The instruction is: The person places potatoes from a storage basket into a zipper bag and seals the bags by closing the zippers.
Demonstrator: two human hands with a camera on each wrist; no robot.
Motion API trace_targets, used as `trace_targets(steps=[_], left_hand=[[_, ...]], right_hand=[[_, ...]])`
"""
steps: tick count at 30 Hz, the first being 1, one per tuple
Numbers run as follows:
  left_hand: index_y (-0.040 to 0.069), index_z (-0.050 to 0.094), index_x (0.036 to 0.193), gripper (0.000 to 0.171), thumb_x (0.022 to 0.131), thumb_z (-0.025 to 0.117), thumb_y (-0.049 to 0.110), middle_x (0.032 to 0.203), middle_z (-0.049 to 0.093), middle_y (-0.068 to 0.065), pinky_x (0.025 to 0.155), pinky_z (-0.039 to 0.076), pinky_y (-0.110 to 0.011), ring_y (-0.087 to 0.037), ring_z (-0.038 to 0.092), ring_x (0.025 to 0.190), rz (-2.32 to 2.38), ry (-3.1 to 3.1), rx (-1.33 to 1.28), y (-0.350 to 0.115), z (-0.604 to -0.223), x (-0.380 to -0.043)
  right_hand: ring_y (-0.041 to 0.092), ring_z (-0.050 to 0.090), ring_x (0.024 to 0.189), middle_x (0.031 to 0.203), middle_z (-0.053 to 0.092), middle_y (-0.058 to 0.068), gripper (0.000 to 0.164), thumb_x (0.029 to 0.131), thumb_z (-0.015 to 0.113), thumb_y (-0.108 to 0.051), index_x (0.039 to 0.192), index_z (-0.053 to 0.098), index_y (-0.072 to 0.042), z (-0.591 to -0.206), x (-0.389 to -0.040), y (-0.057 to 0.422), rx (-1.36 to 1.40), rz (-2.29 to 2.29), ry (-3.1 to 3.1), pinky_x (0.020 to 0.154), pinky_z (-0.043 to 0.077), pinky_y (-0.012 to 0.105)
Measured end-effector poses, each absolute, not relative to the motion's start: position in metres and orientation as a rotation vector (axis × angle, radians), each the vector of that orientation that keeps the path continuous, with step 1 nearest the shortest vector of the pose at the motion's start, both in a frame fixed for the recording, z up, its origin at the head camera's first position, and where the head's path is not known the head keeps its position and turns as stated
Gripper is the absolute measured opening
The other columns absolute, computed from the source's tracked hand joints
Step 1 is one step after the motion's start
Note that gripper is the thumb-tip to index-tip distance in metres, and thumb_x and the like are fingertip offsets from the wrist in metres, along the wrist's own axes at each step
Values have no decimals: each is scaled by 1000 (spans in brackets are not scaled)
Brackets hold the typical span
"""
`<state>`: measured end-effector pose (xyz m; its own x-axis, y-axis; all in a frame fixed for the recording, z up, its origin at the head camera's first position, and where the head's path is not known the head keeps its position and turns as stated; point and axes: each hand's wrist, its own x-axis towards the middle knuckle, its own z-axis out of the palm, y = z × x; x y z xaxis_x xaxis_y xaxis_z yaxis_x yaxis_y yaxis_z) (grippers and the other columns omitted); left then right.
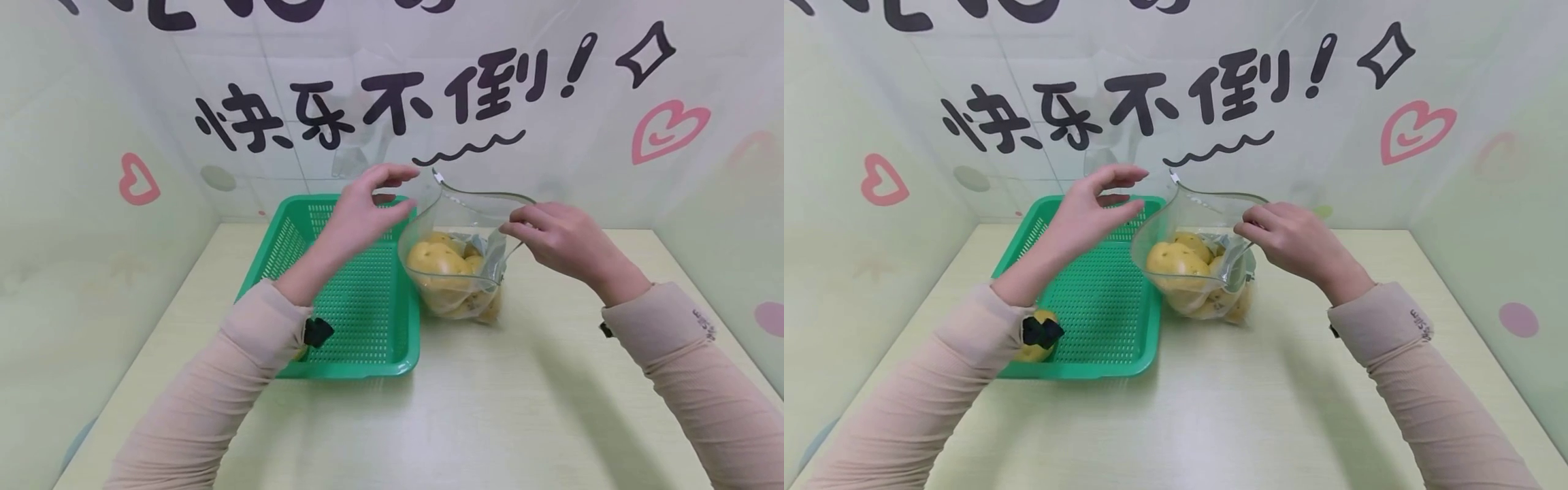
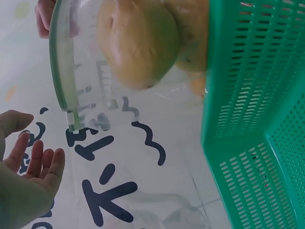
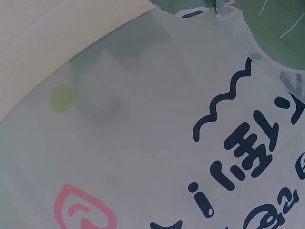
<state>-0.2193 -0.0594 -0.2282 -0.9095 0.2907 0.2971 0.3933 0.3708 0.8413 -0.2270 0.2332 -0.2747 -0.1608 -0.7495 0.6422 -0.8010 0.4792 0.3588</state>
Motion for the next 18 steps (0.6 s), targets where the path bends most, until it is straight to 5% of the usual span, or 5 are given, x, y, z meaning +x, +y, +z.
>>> trace_targets(steps=[18], left_hand=[[3,59,125,36,89,62,5,131,57,-12,100,50,-39,-26,51,118,-1229,-2859,-713,-103,-235,-221]], right_hand=[[25,62,65,82,67,10,22,89,50,5,91,70,-3,-273,-224,232,1297,49,-1947,58,54,37]])
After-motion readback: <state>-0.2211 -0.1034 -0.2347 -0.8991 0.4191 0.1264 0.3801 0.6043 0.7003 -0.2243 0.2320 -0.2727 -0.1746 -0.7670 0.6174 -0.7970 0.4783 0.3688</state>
